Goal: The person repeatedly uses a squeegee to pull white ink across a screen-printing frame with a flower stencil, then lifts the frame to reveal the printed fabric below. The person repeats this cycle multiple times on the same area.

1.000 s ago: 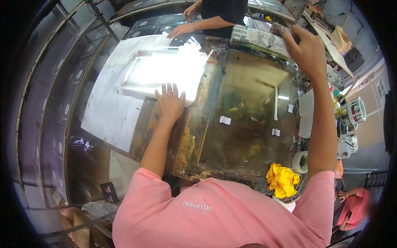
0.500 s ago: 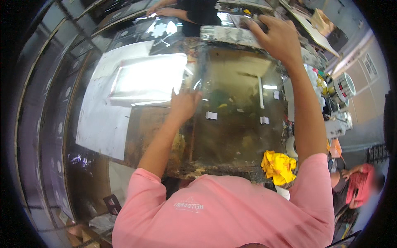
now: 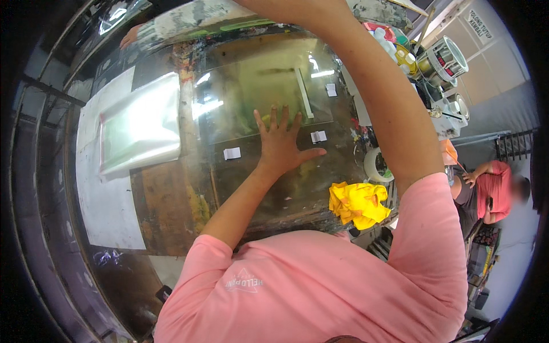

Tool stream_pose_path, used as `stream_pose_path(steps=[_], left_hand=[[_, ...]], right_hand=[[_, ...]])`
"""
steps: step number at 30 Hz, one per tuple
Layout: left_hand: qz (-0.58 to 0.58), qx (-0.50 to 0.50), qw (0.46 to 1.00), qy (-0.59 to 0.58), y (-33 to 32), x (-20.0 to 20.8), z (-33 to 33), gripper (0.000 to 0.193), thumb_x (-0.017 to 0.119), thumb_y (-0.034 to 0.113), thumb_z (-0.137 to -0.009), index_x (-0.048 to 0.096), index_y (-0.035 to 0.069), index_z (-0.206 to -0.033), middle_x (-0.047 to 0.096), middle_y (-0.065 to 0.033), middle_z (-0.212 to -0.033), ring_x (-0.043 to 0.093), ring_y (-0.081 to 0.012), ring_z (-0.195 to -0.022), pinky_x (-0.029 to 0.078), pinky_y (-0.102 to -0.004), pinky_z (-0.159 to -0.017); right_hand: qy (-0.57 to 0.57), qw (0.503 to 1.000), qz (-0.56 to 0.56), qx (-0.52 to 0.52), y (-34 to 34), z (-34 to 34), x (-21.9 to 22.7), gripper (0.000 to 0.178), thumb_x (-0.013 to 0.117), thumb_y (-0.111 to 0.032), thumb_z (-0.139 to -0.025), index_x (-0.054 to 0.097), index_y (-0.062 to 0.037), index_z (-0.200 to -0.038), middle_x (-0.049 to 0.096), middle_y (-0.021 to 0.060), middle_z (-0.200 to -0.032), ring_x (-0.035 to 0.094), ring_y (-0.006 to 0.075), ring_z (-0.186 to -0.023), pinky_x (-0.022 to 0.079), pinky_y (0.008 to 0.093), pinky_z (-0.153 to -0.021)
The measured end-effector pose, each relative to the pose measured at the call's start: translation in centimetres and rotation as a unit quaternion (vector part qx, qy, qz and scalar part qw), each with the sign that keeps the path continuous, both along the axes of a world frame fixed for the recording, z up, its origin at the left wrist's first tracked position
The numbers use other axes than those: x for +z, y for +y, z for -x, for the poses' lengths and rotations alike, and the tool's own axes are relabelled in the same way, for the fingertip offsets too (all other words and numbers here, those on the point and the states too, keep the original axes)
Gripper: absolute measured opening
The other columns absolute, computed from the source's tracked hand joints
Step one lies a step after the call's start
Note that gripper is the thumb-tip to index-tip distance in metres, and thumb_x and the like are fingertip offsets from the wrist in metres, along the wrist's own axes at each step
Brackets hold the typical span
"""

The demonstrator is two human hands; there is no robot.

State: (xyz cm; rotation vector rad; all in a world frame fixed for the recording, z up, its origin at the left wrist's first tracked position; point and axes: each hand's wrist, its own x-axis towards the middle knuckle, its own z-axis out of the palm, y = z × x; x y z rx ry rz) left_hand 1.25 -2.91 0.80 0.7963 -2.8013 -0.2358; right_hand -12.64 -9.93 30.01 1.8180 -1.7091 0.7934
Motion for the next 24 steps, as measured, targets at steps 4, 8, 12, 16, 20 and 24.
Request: stream_pose_path(steps=[4,8,12,16,20,24], left_hand=[[0.011,0.001,1.0,0.019,0.5,0.1,-0.1,0.121,0.047,0.101,-0.077,0.056,0.011,-0.158,0.04,-0.0229,-0.168,0.033,-0.0471,-0.157,-0.006,-0.0791,-0.123],[0.005,-0.013,0.999,0.037,0.6,0.3,-0.3,0.115,0.051,0.098,-0.078,0.061,0.012,-0.153,0.046,-0.0225,-0.164,0.04,-0.0456,-0.152,-0.004,-0.0794,-0.123],[-0.003,-0.022,0.998,0.05,0.6,0.3,-0.4,0.111,0.053,0.096,-0.079,0.064,0.012,-0.15,0.05,-0.0232,-0.16,0.042,-0.0452,-0.15,-0.003,-0.0789,-0.124],[-0.005,-0.022,0.999,0.047,0.8,0.2,-0.6,0.111,0.052,0.096,-0.079,0.064,0.012,-0.15,0.05,-0.024,-0.159,0.041,-0.0444,-0.152,-0.004,-0.0774,-0.125],[0.006,-0.026,0.997,0.069,0.6,-0.5,-0.8,0.11,0.049,0.096,-0.081,0.065,0.01,-0.148,0.052,-0.0247,-0.155,0.044,-0.0444,-0.148,-0.001,-0.0772,-0.125],[0.022,-0.026,0.996,0.088,0.8,-1.7,-0.7,0.109,0.048,0.096,-0.082,0.067,0.011,-0.146,0.053,-0.0245,-0.156,0.045,-0.0435,-0.15,-0.003,-0.0744,-0.126]], right_hand=[[0.02,0.999,0.032,0.014,-0.9,0.6,0.1,0.062,0.056,-0.053,-0.099,0.08,-0.0001,-0.079,0.075,0.0243,-0.078,0.074,0.0426,-0.079,0.055,0.0524,-0.086],[-0.002,1.0,0.006,0.02,-1.6,1.1,0.6,0.061,0.056,-0.053,-0.098,0.08,0.0001,-0.082,0.076,0.0259,-0.085,0.075,0.0418,-0.087,0.055,0.0527,-0.089],[0.005,1.0,-0.012,-0.013,-1.7,1.0,0.7,0.06,0.056,-0.053,-0.097,0.08,0.0004,-0.084,0.076,0.0264,-0.085,0.075,0.0414,-0.088,0.055,0.0526,-0.09],[0.002,1.0,0.017,-0.014,-1.2,0.5,0.3,0.061,0.057,-0.054,-0.097,0.08,0.0016,-0.084,0.075,0.0265,-0.086,0.073,0.0415,-0.09,0.053,0.0534,-0.09],[-0.003,1.0,-0.009,-0.018,-0.5,0.1,0.4,0.062,0.058,-0.054,-0.097,0.079,0.0025,-0.083,0.075,0.0266,-0.087,0.072,0.0422,-0.09,0.052,0.0543,-0.089],[0.008,1.0,-0.002,-0.02,-0.1,-0.6,0.3,0.063,0.058,-0.056,-0.097,0.079,0.0022,-0.084,0.075,0.026,-0.088,0.072,0.0426,-0.091,0.053,0.0536,-0.087]])
